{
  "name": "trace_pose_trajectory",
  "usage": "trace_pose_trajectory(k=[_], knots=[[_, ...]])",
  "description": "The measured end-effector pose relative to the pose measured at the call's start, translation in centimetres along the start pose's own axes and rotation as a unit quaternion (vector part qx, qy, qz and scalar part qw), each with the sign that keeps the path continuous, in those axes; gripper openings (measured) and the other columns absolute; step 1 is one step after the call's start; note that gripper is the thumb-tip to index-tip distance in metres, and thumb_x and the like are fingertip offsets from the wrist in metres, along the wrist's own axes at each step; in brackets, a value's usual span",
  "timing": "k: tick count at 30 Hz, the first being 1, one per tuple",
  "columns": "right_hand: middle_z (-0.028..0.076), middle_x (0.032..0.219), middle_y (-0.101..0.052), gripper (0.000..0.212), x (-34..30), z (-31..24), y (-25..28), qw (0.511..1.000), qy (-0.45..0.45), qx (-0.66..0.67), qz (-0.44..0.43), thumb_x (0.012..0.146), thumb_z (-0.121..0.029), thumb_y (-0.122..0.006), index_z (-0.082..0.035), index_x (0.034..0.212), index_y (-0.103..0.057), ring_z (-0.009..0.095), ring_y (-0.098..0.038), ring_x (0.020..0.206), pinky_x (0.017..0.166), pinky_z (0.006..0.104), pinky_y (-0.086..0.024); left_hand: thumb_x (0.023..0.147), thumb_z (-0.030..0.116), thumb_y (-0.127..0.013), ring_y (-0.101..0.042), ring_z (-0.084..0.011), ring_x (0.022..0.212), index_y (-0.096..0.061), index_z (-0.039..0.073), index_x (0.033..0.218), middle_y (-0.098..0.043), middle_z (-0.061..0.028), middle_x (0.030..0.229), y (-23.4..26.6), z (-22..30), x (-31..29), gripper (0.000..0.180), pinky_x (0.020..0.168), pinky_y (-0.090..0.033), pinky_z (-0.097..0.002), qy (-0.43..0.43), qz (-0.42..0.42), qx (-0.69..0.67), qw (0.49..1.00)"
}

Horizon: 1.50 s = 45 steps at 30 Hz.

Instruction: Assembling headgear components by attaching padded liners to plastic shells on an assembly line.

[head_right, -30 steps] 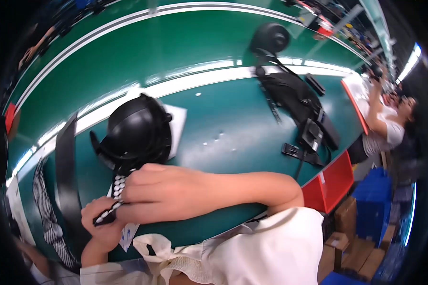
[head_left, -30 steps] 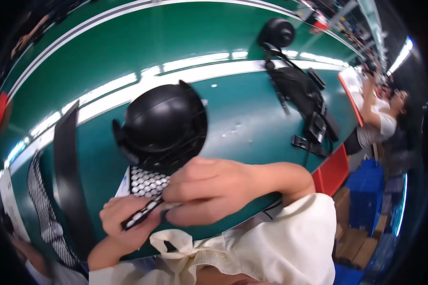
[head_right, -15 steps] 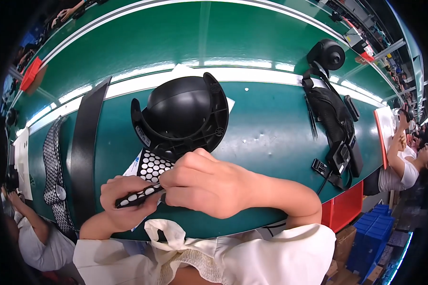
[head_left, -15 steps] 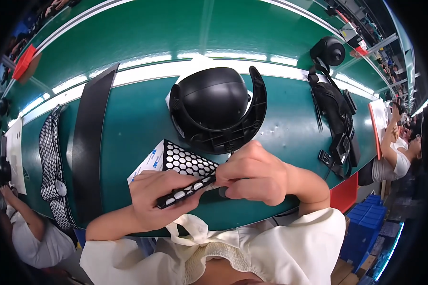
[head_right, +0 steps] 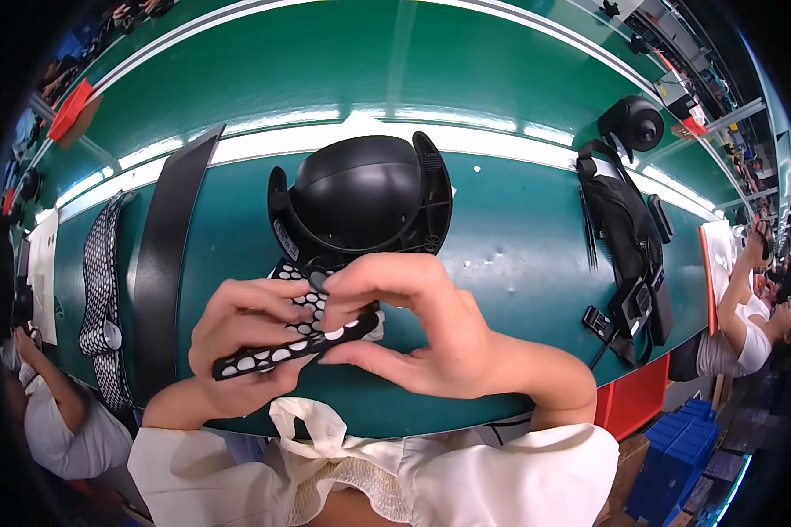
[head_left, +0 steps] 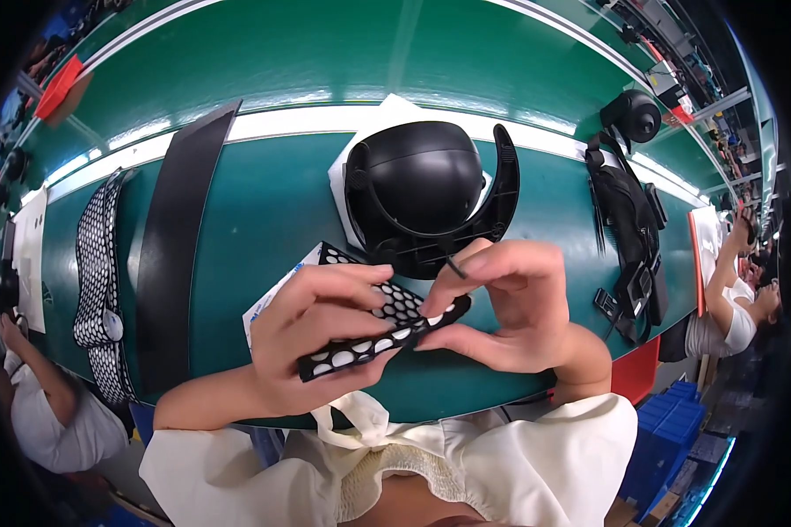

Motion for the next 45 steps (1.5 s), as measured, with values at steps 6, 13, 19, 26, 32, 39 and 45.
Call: trace_pose_trajectory(k=[6, 13, 19, 26, 32, 39, 45], knots=[[0.014, 0.083, -0.056, 0.036, -0.4, 0.0, -0.7, 0.998, 0.026, -0.06, -0.006, 0.068, 0.009, -0.064, 0.004, 0.097, -0.042, 0.02, -0.055, 0.066, 0.049, 0.0289, -0.045, 0.061, -0.005, -0.066, -0.062, -0.0177, 0.061, -0.061, -0.003, 0.092, -0.063, -0.0125, 0.08, -0.2, 0.0, 0.0, 0.032, 0.05, -0.048, -0.0223, -0.035, -0.034, -0.02, 0.999], [0.011, 0.084, -0.058, 0.035, -0.1, -0.6, -0.7, 0.994, 0.0, -0.083, -0.072, 0.065, 0.007, -0.066, 0.001, 0.096, -0.05, 0.022, -0.056, 0.07, 0.062, 0.0305, -0.043, 0.059, -0.005, -0.067, -0.062, -0.0188, 0.059, -0.061, -0.002, 0.09, -0.063, -0.0106, 0.075, 0.0, -0.1, -0.4, 0.032, 0.051, -0.048, -0.0235, -0.012, -0.015, -0.023, 1.0], [0.012, 0.083, -0.06, 0.045, 1.1, -2.1, 0.2, 0.985, 0.017, -0.146, -0.088, 0.063, 0.003, -0.071, -0.002, 0.097, -0.042, 0.021, -0.057, 0.076, 0.068, 0.0312, -0.036, 0.061, -0.003, -0.065, -0.063, -0.0211, 0.068, -0.06, -0.002, 0.092, -0.063, -0.0123, 0.08, -0.2, -0.1, -0.6, 0.031, 0.057, -0.049, -0.0257, -0.009, -0.052, -0.016, 0.998], [0.012, 0.082, -0.062, 0.028, 0.9, -2.6, -0.3, 0.976, -0.056, -0.189, -0.089, 0.063, 0.007, -0.069, -0.001, 0.083, -0.051, 0.021, -0.054, 0.073, 0.063, 0.0278, -0.044, 0.062, -0.003, -0.062, -0.063, -0.0225, 0.07, -0.06, -0.002, 0.091, -0.063, -0.0131, 0.083, -0.4, -0.5, -0.6, 0.03, 0.06, -0.05, -0.0266, 0.018, -0.046, -0.024, 0.998], [0.014, 0.082, -0.061, 0.023, 0.3, -1.7, -0.2, 0.987, -0.138, -0.058, -0.049, 0.067, 0.009, -0.065, 0.001, 0.082, -0.049, 0.02, -0.056, 0.073, 0.065, 0.0258, -0.044, 0.062, 0.002, -0.06, -0.063, -0.0238, 0.071, -0.061, -0.001, 0.091, -0.063, -0.0128, 0.083, -0.6, -0.6, -0.6, 0.029, 0.061, -0.051, -0.0286, -0.041, -0.078, -0.033, 0.996], [0.015, 0.08, -0.059, 0.044, 0.7, -0.6, 0.4, 0.97, -0.218, 0.072, -0.082, 0.069, 0.012, -0.061, 0.005, 0.104, -0.035, 0.017, -0.06, 0.074, 0.067, 0.0246, -0.046, 0.055, 0.0, -0.059, -0.062, -0.0212, 0.069, -0.064, 0.004, 0.086, -0.063, -0.0097, 0.078, -0.6, -1.3, -0.3, 0.032, 0.058, -0.049, -0.0259, 0.064, -0.093, -0.114, 0.987], [0.01, 0.074, -0.06, 0.014, -0.1, -1.6, 0.4, 0.972, 0.076, -0.217, -0.055, 0.067, 0.0, -0.062, 0.004, 0.08, -0.06, 0.018, -0.057, 0.066, 0.059, 0.0249, -0.043, 0.061, 0.004, -0.066, -0.062, -0.0206, 0.068, -0.06, 0.005, 0.098, -0.063, -0.0074, 0.078, -1.3, -1.2, -0.2, 0.038, 0.057, -0.047, -0.026, 0.112, -0.182, -0.116, 0.97]])
Point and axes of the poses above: each hand's wrist, its own x-axis towards the middle knuckle, its own y-axis out of the back of the hand, z = x × y, the point moved 4 cm from there along x, towards the middle knuckle
